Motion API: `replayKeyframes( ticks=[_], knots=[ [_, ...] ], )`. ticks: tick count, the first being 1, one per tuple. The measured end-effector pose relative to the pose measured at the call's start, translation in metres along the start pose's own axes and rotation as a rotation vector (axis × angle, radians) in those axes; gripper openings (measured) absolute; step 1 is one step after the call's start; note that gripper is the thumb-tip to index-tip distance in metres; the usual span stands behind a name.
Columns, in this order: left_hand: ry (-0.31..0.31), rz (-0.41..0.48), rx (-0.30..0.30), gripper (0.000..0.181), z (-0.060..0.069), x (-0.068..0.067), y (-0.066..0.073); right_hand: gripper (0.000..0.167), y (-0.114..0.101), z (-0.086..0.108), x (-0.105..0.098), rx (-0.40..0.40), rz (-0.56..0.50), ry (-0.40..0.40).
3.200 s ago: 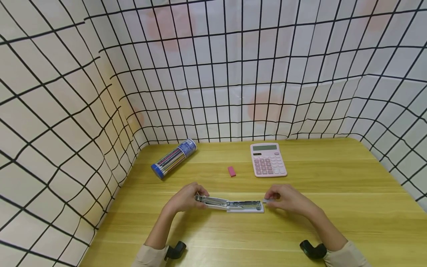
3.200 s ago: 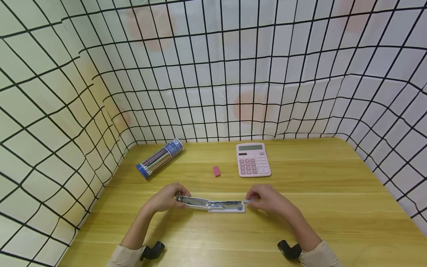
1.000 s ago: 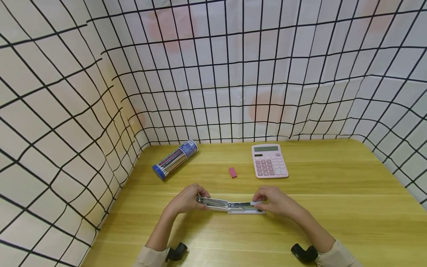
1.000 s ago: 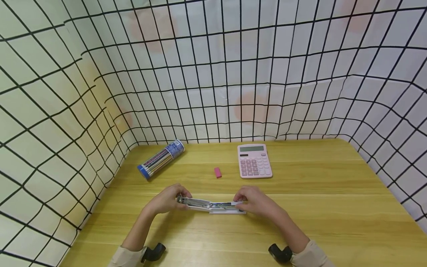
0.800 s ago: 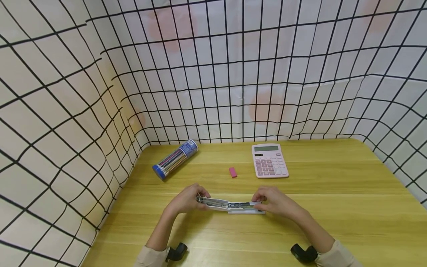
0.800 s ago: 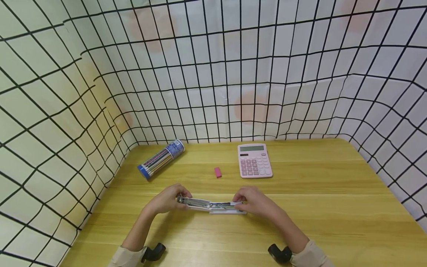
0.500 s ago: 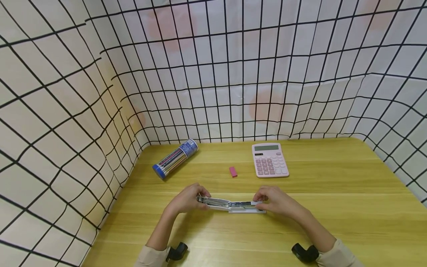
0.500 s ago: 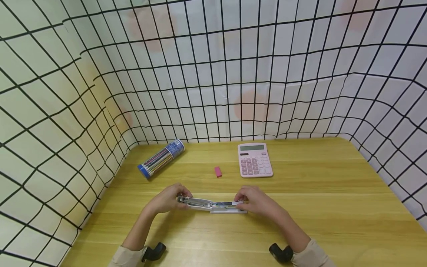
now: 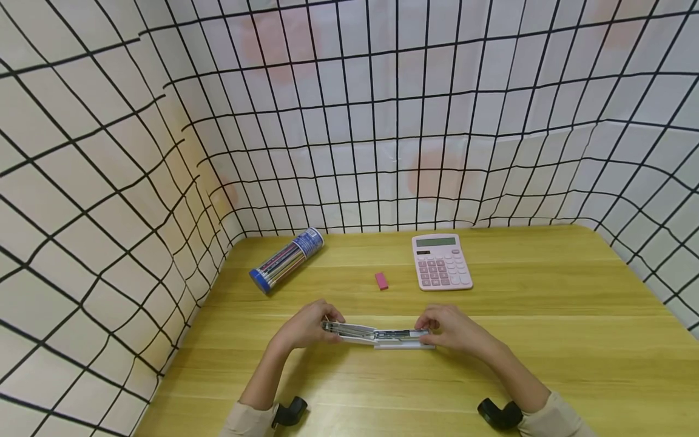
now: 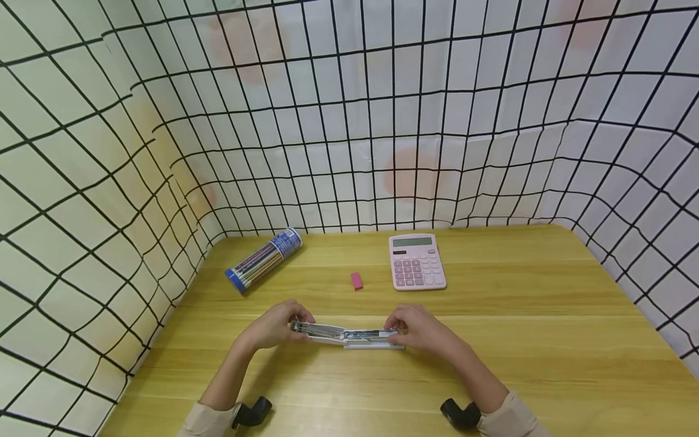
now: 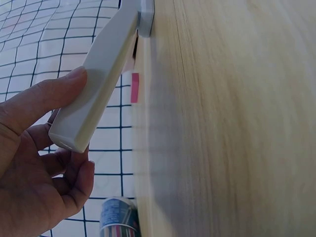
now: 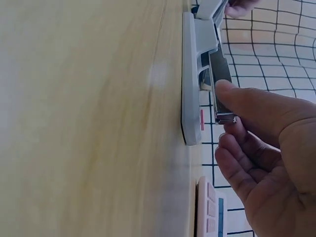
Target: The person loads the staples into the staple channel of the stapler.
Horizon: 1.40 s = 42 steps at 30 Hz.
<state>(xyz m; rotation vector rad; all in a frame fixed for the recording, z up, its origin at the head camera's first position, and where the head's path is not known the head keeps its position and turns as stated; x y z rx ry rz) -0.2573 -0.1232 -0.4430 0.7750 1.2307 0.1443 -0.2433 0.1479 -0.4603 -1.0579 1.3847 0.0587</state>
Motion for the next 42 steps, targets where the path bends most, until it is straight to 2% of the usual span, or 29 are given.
replayKeyframes(
  ticks=[6, 11, 29, 42],
  knots=[
    [-0.002, -0.005, 0.003, 0.030, 0.000, 0.000, 0.001, 0.020, 0.005, 0.005, 0.000, 0.035, 0.002, -0.003],
    [-0.003, -0.001, -0.001, 0.030, 0.001, 0.000, 0.002, 0.021, 0.011, 0.007, 0.000, 0.075, -0.038, -0.003],
    [-0.014, 0.010, -0.023, 0.032, -0.002, 0.000, -0.002, 0.018, 0.017, 0.008, 0.003, 0.124, -0.096, -0.007],
    [-0.025, 0.049, -0.052, 0.031, 0.003, -0.011, -0.010, 0.019, 0.018, 0.008, 0.003, 0.126, -0.105, -0.007]
  ],
)
Point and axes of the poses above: each hand's wrist, its own z-axis away from the middle knuckle, its own x-axis out of the palm, y = z × x, the point moved 6 cm from there along -z, towards the middle knuckle, and after that the axes turned 4 degrees about -x, right-handed, at the moved point
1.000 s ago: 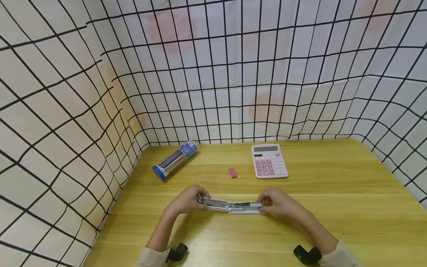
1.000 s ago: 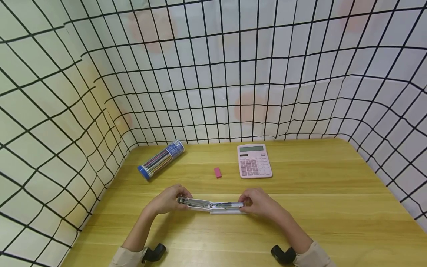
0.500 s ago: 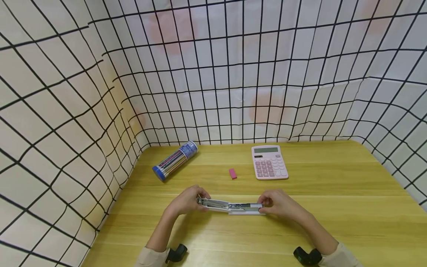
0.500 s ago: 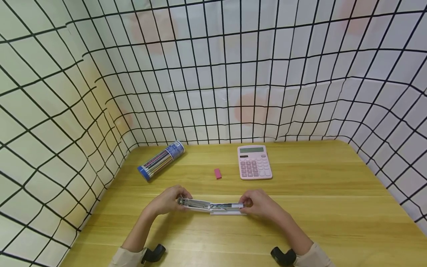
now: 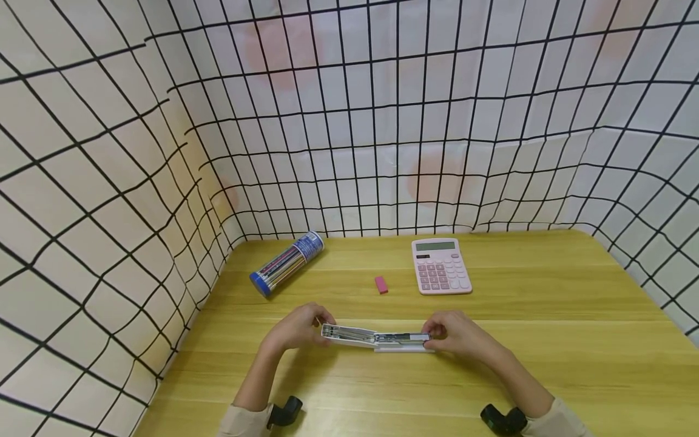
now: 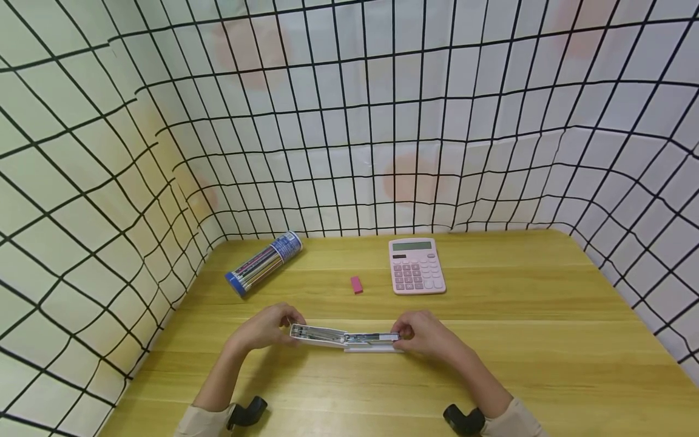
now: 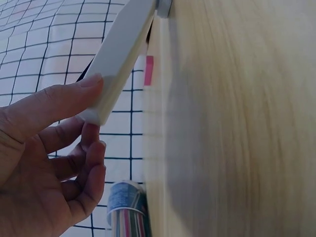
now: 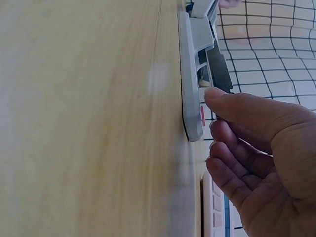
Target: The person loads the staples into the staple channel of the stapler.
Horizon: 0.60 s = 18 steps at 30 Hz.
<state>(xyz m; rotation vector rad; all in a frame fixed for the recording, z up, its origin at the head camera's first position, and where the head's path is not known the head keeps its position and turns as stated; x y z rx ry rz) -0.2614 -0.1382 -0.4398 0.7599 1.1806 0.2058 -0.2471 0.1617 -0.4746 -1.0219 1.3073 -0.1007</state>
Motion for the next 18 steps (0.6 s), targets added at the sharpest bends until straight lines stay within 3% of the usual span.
replayKeyframes(
  ticks=[18],
  knots=[
    [-0.043, 0.020, -0.016, 0.029, -0.0005, 0.0023, -0.0033, 0.018, 0.0002, 0.0000, 0.0002, 0.002, -0.005, -0.004]
  ],
)
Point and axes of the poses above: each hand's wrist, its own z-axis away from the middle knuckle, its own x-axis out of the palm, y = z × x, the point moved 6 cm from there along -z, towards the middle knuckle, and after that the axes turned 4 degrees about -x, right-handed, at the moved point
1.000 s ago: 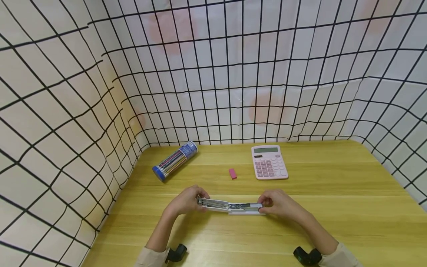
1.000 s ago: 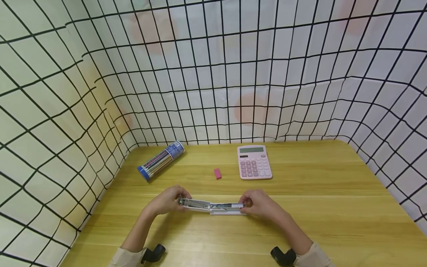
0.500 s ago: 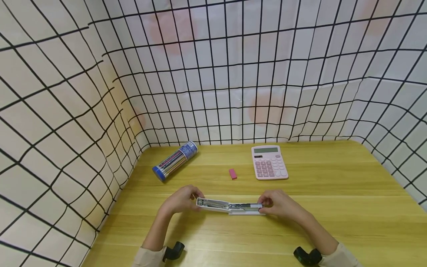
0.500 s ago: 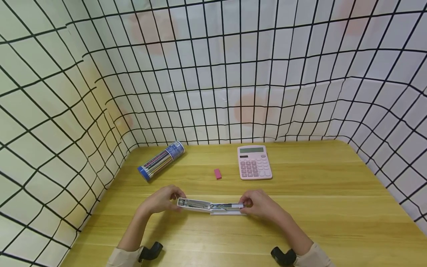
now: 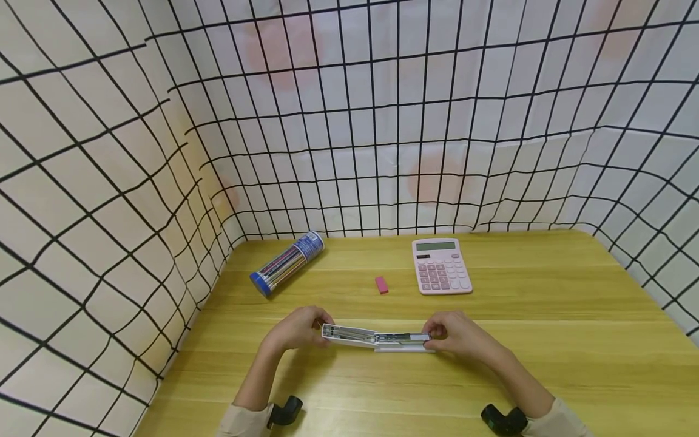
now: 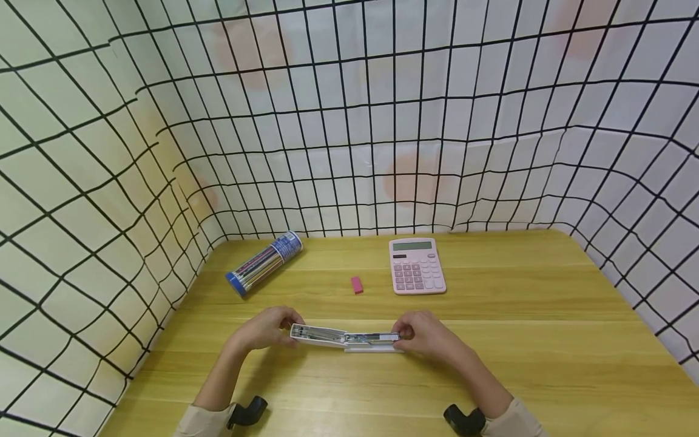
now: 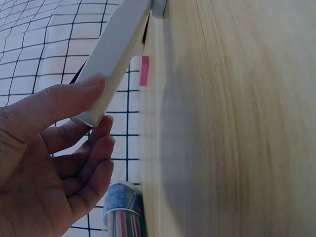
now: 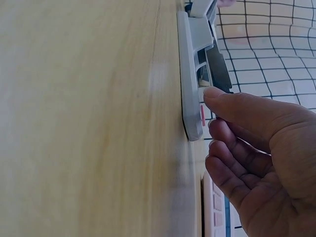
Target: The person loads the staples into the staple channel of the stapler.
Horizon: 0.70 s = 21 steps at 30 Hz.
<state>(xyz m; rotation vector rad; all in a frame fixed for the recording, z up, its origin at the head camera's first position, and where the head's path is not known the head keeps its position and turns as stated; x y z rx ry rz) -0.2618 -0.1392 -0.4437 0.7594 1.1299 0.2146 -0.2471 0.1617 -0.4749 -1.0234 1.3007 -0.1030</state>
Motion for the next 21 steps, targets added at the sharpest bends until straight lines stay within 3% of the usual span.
replayKeyframes(
  ticks=[21],
  knots=[
    [0.002, -0.006, -0.002, 0.028, 0.0017, -0.0010, 0.0031, 0.018, -0.0004, 0.0000, -0.0008, -0.001, 0.007, 0.006]
  ],
)
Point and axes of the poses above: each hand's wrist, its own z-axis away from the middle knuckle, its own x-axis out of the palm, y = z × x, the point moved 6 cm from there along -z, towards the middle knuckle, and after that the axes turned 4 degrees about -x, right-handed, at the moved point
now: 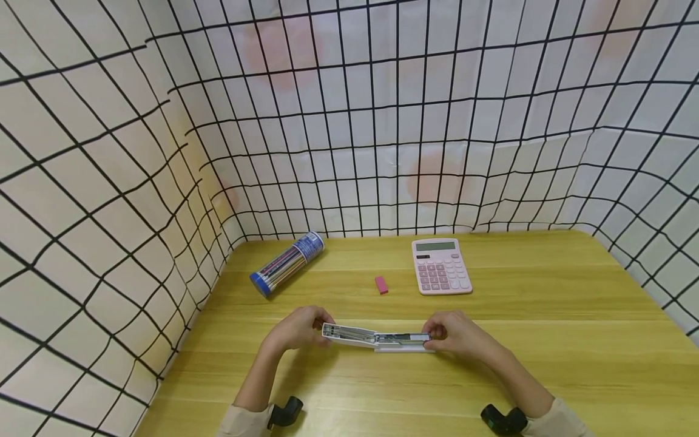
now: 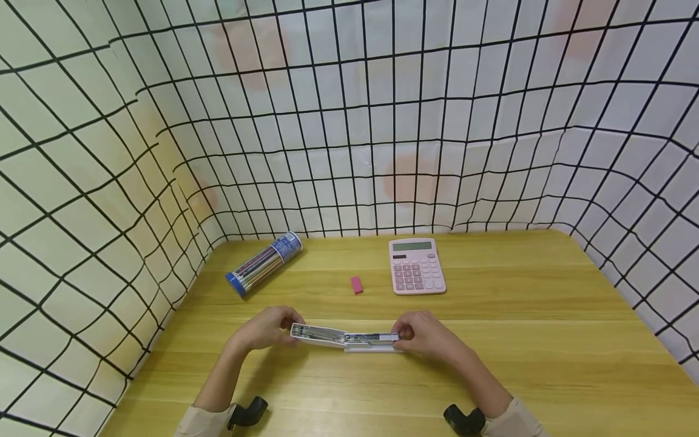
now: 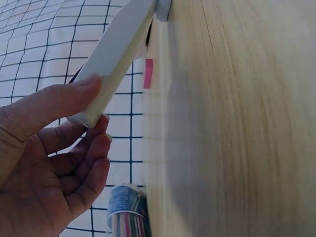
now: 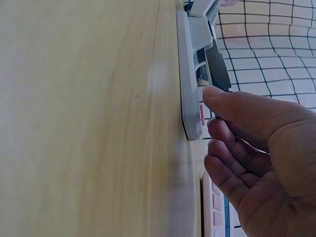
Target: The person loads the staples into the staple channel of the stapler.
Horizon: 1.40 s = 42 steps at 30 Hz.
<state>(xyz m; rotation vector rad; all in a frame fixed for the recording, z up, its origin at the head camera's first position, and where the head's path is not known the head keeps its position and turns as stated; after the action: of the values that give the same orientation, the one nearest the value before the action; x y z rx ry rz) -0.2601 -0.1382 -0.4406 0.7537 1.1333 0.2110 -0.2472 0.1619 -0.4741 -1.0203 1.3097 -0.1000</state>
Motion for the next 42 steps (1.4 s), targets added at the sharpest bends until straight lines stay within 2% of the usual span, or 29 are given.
replayKeyframes(
  ticks=[11, 20, 26, 33, 42],
  knots=[
    [0.026, 0.031, 0.016, 0.026, 0.003, -0.002, 0.007, 0.018, 0.000, 0.000, 0.001, -0.007, -0.009, 0.001],
    [0.079, 0.041, 0.053, 0.025, 0.004, -0.005, 0.015, 0.017, 0.001, 0.000, 0.002, -0.037, 0.003, 0.015],
    [0.135, 0.052, 0.096, 0.028, 0.004, -0.005, 0.024, 0.017, 0.002, 0.000, 0.001, -0.025, 0.005, 0.010],
    [0.162, 0.089, 0.136, 0.022, 0.001, -0.002, 0.041, 0.017, 0.002, 0.001, -0.001, -0.034, 0.002, 0.016],
    [0.181, 0.093, 0.139, 0.027, -0.004, 0.001, 0.057, 0.018, 0.002, -0.001, 0.001, -0.037, 0.000, 0.005]
  ],
)
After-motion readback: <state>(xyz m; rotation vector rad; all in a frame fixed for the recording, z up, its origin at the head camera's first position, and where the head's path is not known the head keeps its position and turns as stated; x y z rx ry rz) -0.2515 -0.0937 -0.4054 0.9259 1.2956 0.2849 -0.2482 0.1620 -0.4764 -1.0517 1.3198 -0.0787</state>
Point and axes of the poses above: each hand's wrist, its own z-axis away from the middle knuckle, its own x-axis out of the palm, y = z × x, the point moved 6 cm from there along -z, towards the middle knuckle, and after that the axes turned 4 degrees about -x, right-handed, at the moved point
